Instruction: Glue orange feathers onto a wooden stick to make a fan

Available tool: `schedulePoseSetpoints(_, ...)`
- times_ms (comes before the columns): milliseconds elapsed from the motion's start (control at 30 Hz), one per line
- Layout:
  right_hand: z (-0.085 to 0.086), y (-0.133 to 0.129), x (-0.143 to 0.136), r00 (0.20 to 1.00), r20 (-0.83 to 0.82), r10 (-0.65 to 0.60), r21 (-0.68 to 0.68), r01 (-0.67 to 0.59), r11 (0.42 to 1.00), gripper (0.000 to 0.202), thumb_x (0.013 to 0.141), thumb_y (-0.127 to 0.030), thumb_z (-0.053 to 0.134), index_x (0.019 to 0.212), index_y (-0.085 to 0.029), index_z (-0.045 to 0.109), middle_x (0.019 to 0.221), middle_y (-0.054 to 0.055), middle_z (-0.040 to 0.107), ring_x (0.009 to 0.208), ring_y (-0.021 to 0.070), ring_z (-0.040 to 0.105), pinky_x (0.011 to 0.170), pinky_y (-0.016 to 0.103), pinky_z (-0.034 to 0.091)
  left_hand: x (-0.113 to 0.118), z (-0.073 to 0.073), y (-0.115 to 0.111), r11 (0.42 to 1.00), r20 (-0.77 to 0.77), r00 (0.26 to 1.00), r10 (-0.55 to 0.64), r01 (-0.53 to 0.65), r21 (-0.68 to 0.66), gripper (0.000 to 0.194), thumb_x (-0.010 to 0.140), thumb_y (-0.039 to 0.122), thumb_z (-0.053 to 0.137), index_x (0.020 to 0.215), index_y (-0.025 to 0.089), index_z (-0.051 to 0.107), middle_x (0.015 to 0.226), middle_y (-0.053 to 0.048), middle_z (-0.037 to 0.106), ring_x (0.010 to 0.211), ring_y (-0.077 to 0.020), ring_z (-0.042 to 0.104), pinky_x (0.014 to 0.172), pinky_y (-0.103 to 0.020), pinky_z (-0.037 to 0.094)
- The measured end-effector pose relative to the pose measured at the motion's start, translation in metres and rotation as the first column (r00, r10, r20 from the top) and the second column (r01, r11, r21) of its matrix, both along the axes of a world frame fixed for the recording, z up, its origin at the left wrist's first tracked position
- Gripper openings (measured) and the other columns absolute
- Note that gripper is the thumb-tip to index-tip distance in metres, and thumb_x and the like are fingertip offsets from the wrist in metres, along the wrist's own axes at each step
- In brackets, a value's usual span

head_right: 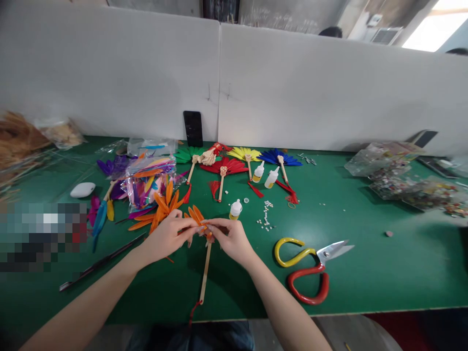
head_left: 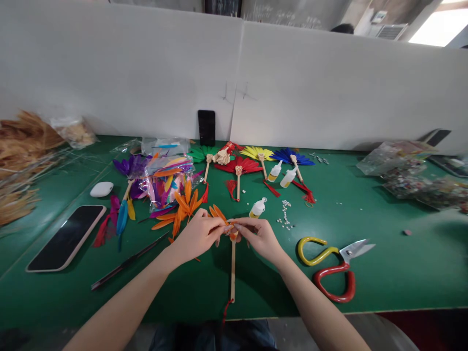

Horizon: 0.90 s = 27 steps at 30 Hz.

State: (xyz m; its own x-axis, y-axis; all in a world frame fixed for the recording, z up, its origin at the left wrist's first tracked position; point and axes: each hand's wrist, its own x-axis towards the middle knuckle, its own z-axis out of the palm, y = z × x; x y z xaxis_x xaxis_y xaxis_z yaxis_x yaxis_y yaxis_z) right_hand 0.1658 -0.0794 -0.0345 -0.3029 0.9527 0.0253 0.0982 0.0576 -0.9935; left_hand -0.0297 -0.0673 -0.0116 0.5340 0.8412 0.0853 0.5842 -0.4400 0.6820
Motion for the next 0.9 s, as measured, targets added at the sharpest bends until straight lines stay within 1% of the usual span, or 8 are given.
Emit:
schedulePoseSetpoints(100,0.0,-0.001,0.0,0.998,0.058,-0.029,0.066,0.025,0.998,0.027,0.087,-0.032,0.054,0.101,-0.016,0.071,0.076,0.006,0.071,0.058,0.0145,0.062,0.059,0.027,0.051,0.001,0.003,0.0,0.994,0.041,0.999,0.022,-0.017,-0.105,0.027,0.091,0.028,0.044,0.071,0.023,0.062,0.056,0.0,0.065,0.074,-0.0209,0.05,0.069,-0.028,0.037)
schedulePoseSetpoints(200,0.0,-0.002,0.0,0.992,0.11,-0.063,0.132,0.048,0.99,0.027,0.088,-0.031,0.052,0.1,-0.017,0.071,0.075,0.005,0.071,0.058,0.0149,0.063,0.059,0.027,0.051,0.002,0.009,0.001,0.973,0.124,0.992,0.022,0.007,-0.229,0.029,0.091,0.027,0.043,0.067,0.02,0.058,0.057,0.001,0.064,0.059,-0.0149,0.054,0.064,-0.025,0.04)
schedulePoseSetpoints(300,-0.002,-0.002,0.001,0.983,0.158,-0.091,0.207,0.057,0.977,0.026,0.088,-0.03,0.051,0.101,-0.019,0.071,0.077,0.005,0.072,0.063,0.016,0.065,0.064,0.028,0.052,0.001,0.012,0.001,0.928,0.194,0.981,0.031,0.044,-0.369,0.027,0.092,0.03,0.043,0.074,0.017,0.058,0.056,0.002,0.061,0.046,-0.0101,0.053,0.053,-0.021,0.041)
schedulePoseSetpoints(367,-0.003,-0.002,0.002,0.98,0.176,-0.097,0.242,0.053,0.969,0.026,0.089,-0.028,0.05,0.103,-0.02,0.07,0.08,0.005,0.072,0.066,0.0163,0.066,0.067,0.028,0.052,0.001,0.011,0.001,0.904,0.23,0.972,0.039,0.064,-0.423,0.028,0.092,0.032,0.043,0.077,0.016,0.059,0.056,0.002,0.06,0.045,-0.0097,0.053,0.05,-0.02,0.041)
schedulePoseSetpoints(467,-0.003,-0.002,0.003,0.982,0.167,-0.086,0.261,0.041,0.965,0.026,0.09,-0.025,0.048,0.105,-0.021,0.07,0.08,0.004,0.072,0.064,0.0148,0.066,0.067,0.028,0.052,0.0,0.01,0.002,0.887,0.263,0.964,0.046,0.082,-0.454,0.03,0.092,0.034,0.042,0.078,0.014,0.06,0.054,0.002,0.058,0.045,-0.0097,0.053,0.049,-0.02,0.041)
schedulePoseSetpoints(600,0.0,-0.002,0.002,0.992,0.109,-0.071,0.204,0.047,0.978,0.024,0.089,-0.027,0.051,0.102,-0.021,0.07,0.084,0.004,0.072,0.063,0.0143,0.065,0.064,0.027,0.053,0.0,0.01,0.003,0.888,0.279,0.959,0.054,0.082,-0.452,0.031,0.092,0.035,0.042,0.077,0.014,0.06,0.052,0.002,0.057,0.045,-0.0093,0.051,0.049,-0.019,0.04)
schedulePoseSetpoints(767,0.004,-0.002,-0.001,0.999,-0.001,-0.033,0.02,0.033,0.999,0.026,0.084,-0.034,0.059,0.1,-0.017,0.07,0.085,0.006,0.072,0.063,0.0162,0.066,0.057,0.027,0.052,0.0,0.009,0.006,0.858,0.323,0.943,0.076,0.103,-0.503,0.03,0.09,0.036,0.044,0.076,0.014,0.058,0.049,0.002,0.056,0.042,-0.0088,0.049,0.047,-0.019,0.04)
schedulePoseSetpoints(900,0.005,-0.002,0.0,0.998,-0.063,-0.015,-0.031,0.013,0.999,0.029,0.082,-0.037,0.061,0.101,-0.016,0.069,0.082,0.007,0.072,0.063,0.0161,0.066,0.054,0.025,0.05,0.001,0.007,0.006,0.863,0.312,0.947,0.083,0.088,-0.498,0.03,0.089,0.038,0.046,0.075,0.015,0.057,0.048,0.003,0.056,0.041,-0.0087,0.049,0.046,-0.019,0.039)
